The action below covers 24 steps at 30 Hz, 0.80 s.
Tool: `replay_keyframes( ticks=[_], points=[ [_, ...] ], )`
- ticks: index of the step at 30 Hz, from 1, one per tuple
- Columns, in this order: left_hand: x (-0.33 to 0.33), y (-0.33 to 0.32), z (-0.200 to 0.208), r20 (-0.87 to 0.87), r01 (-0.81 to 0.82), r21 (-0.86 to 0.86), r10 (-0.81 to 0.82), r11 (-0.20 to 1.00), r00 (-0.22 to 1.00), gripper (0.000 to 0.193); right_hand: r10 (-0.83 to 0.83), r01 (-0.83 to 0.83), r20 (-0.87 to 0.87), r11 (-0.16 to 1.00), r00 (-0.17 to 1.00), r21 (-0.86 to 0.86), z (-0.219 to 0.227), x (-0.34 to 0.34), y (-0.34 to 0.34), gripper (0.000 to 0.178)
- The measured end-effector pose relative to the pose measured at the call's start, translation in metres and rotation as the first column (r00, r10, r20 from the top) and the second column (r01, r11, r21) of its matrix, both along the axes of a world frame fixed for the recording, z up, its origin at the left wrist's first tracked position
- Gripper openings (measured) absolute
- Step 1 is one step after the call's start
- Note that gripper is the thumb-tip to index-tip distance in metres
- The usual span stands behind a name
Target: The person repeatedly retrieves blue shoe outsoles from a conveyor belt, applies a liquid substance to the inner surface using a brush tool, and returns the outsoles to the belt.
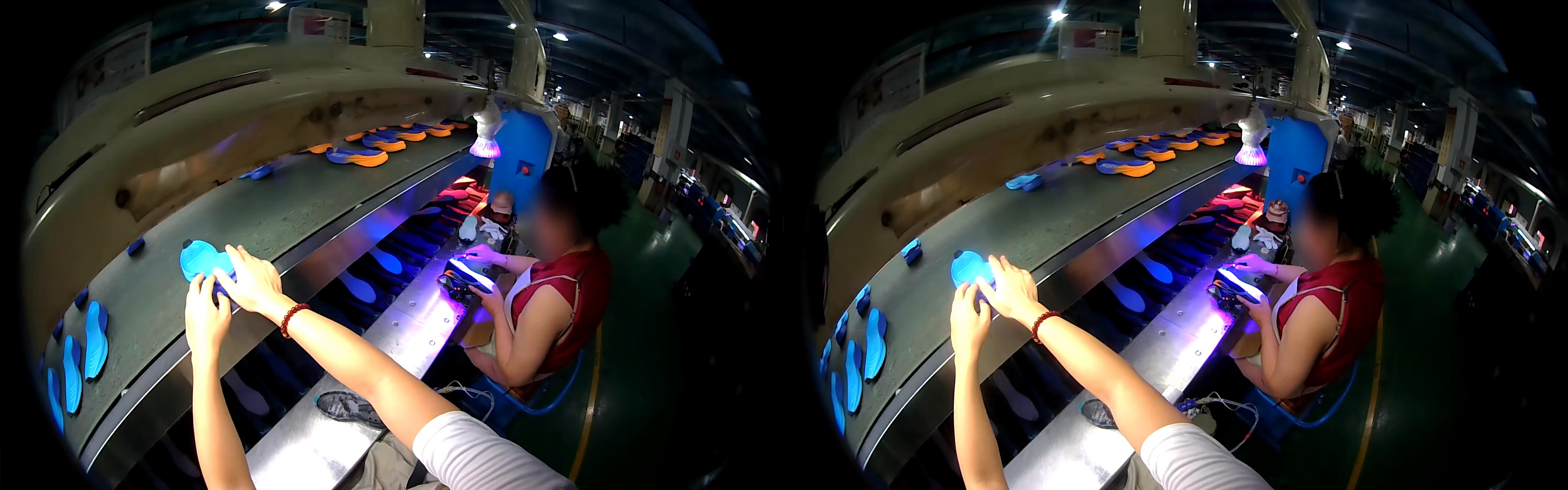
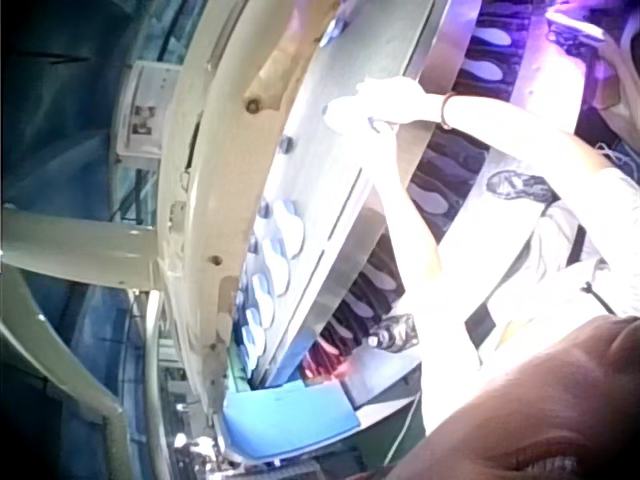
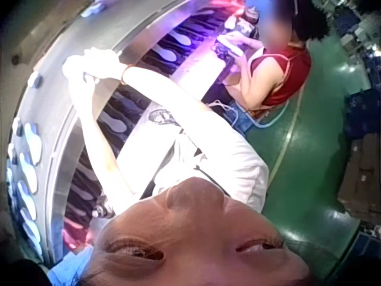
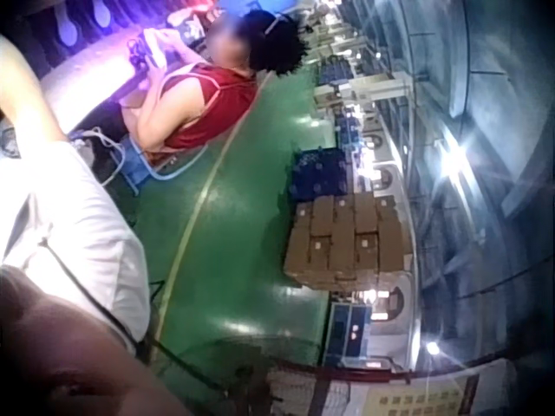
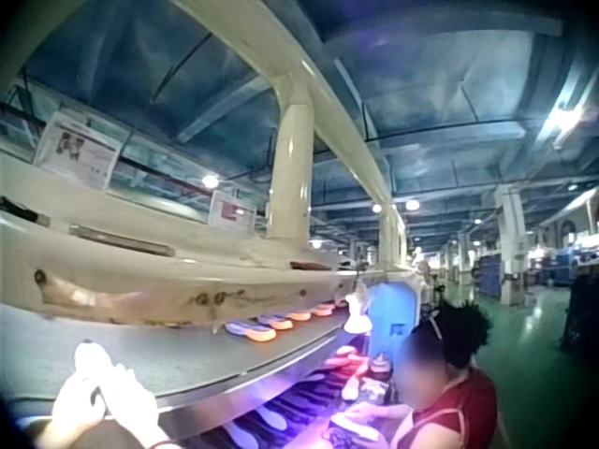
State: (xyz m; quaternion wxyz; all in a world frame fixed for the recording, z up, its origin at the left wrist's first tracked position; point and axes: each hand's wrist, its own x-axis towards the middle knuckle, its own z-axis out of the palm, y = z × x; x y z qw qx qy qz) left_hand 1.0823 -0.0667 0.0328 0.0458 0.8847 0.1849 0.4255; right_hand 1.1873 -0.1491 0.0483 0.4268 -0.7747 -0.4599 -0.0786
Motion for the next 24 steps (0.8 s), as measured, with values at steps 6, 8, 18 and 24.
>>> replay_keyframes(
  ticks=[6, 8, 18, 24],
  points=[
    [0.005, -0.008, 0.004, 0.031, 0.018, -0.059, -0.016, 0.998, 0.999, 0.031, 0.081, -0.089, 0.169, 0.995, 0.982, 0.04, -0.005, 0.007, -0.011, 0.053],
    [-0.002, -0.001, 0.005, 0.07, 0.033, -0.048, -0.029, 0.998, 0.997, 0.031, 0.227, -0.231, 0.097, 0.972, 0.969, 0.034, 0.001, 0.008, -0.008, 0.051],
    [-0.093, -0.069, -0.063, 0.627, 0.56, -0.512, -0.162, 0.651, 0.762, 0.04, 0.293, -0.39, 0.324, 0.873, 0.899, 0.293, -0.032, -0.037, -0.081, 0.031],
    [-0.171, -0.127, -0.165, 0.865, 0.74, -0.411, 0.03, -0.532, 0.502, 0.086, 0.485, -0.508, 0.166, 0.848, 0.859, 0.152, -0.133, -0.152, -0.188, 0.033]
  ],
)
